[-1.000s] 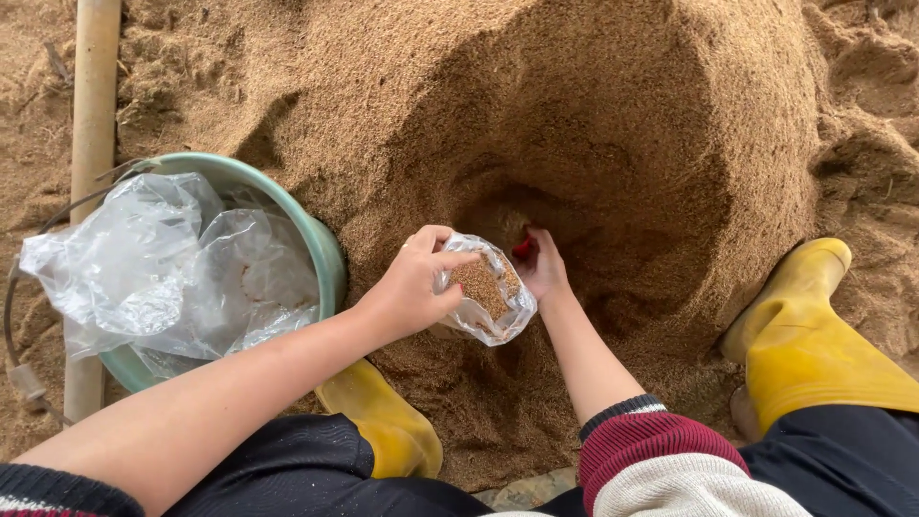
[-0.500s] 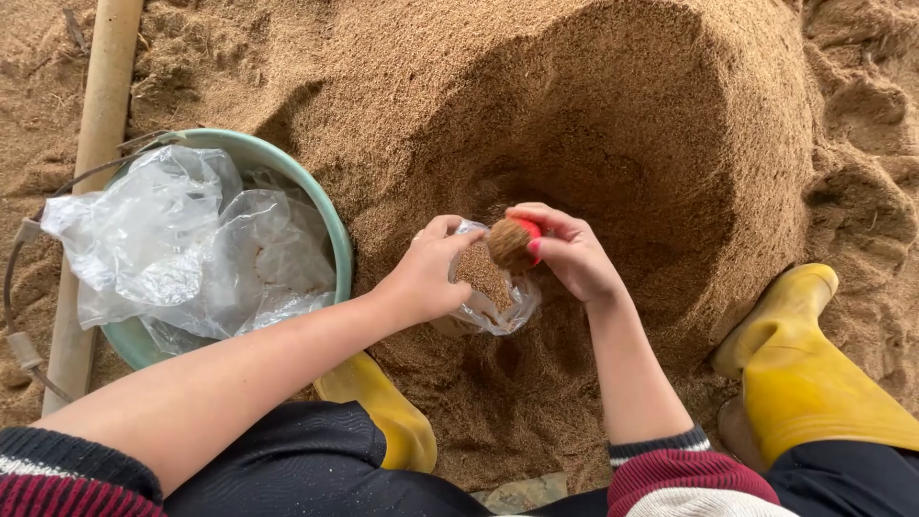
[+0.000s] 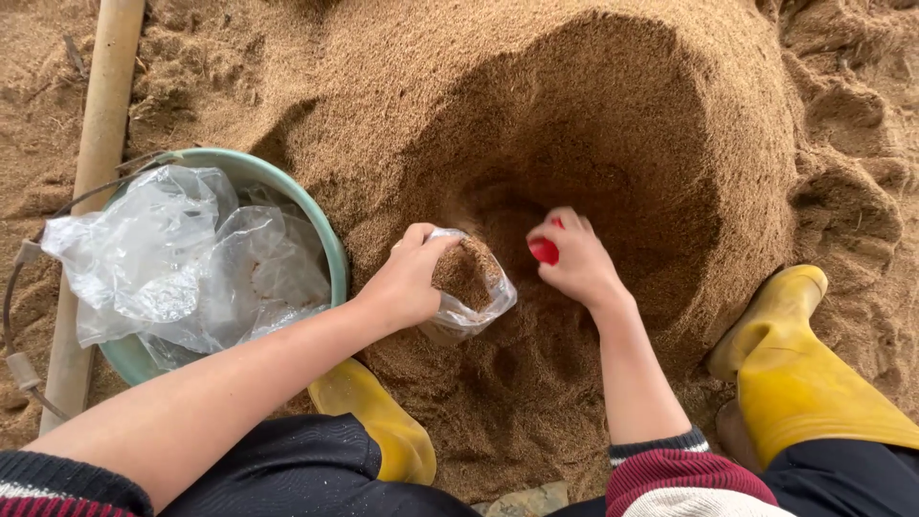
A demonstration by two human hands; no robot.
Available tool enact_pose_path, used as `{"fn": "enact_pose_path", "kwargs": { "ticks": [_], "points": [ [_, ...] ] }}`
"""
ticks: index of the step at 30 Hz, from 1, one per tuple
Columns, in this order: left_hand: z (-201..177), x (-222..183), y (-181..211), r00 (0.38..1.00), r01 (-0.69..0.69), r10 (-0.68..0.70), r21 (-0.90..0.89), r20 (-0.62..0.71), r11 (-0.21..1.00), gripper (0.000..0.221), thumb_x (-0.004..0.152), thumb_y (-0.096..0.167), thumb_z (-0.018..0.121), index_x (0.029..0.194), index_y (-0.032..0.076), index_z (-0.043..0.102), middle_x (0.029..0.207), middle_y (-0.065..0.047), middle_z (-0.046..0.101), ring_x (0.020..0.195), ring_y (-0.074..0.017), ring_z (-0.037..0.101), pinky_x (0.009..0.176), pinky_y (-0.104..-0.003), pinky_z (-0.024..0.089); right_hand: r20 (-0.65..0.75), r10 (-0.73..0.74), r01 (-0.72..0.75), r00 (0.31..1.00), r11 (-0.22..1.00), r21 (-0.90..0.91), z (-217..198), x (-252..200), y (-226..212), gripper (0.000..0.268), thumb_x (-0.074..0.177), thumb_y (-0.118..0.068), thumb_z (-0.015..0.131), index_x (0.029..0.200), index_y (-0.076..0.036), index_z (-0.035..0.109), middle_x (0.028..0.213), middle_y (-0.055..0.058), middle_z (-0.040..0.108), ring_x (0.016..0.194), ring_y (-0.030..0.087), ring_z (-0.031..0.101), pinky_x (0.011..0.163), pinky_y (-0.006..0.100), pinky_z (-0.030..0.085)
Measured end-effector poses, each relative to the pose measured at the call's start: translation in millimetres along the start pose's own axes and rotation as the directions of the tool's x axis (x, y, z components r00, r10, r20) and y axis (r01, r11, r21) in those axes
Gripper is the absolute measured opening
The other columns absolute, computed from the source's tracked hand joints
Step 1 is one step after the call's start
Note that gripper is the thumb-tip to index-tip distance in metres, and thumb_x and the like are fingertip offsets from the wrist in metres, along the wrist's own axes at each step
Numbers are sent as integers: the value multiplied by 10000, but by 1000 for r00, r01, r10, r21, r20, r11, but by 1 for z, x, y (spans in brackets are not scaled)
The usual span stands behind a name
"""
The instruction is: A person sitting on the ground fills small plastic bags with grain from a large pile using a small red scoop.
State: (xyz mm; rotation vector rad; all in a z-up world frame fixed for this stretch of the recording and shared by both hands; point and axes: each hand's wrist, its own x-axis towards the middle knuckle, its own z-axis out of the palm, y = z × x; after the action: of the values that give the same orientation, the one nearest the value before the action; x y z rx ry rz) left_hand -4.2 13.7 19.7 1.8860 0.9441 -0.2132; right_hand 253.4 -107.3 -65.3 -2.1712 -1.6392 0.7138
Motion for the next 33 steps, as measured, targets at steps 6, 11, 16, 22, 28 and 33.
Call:
{"fn": "enact_pose_path", "kwargs": {
  "ticks": [6, 11, 16, 22, 28, 33],
  "points": [
    [-1, -2, 0, 997, 32, -33, 16, 68, 999, 850, 697, -86, 629, 1505, 129, 479, 1470, -159, 381, 1383, -497, 419, 1140, -558, 426, 318, 472, -410, 822, 879, -244, 69, -10, 94, 498, 719, -234, 853, 1206, -292, 764, 1297, 103, 594, 1267, 492, 519, 981, 621, 492],
    [-14, -16, 29, 989, 66, -75, 73, 128, 995, 832, 741, -107, 664, 1521, 63, 429, 1480, -243, 354, 1366, -540, 421, 1056, -569, 508, -329, 125, -160, 936, 984, -83, -1, 25, 55, 485, 818, -279, 837, 1264, -171, 681, 1336, 168, 482, 1348, 394, 378, 1184, 568, 265],
    [-8, -15, 23, 979, 100, -128, 173, 160, 980, 908, 739, -103, 680, 1540, 175, 356, 1608, -195, 214, 1360, -409, 403, 993, -424, 525, -583, 181, -240, 792, 970, -25, -56, 79, 48, 742, 904, -128, 891, 1505, -180, 460, 1594, 261, 169, 1457, 498, 182, 1179, 694, 287],
    [-25, -23, 46, 973, 128, -140, 76, 181, 989, 808, 786, -147, 595, 1543, 47, 387, 1514, -256, 320, 1378, -528, 430, 1048, -563, 518, -204, 283, -328, 937, 916, -233, 2, 72, 53, 617, 759, -304, 841, 1275, -76, 591, 1494, 312, 352, 1428, 517, 339, 1148, 661, 305],
    [-24, -24, 49, 971, 127, -142, 90, 191, 988, 817, 776, -162, 574, 1543, 48, 388, 1510, -257, 328, 1370, -522, 447, 1042, -559, 528, 246, 241, -180, 939, 952, -246, 56, 46, 75, 622, 786, -315, 745, 1374, -136, 656, 1323, 155, 679, 1352, 404, 542, 1125, 537, 438],
    [-21, -21, 48, 966, 139, -158, 102, 204, 985, 835, 786, -95, 644, 1554, 62, 357, 1523, -258, 308, 1372, -544, 436, 1052, -585, 505, -508, -41, -33, 860, 990, -136, -9, 68, 19, 189, 886, -186, 737, 1072, -166, 710, 931, 26, 628, 907, 232, 679, 771, 358, 582]
  ]
}}
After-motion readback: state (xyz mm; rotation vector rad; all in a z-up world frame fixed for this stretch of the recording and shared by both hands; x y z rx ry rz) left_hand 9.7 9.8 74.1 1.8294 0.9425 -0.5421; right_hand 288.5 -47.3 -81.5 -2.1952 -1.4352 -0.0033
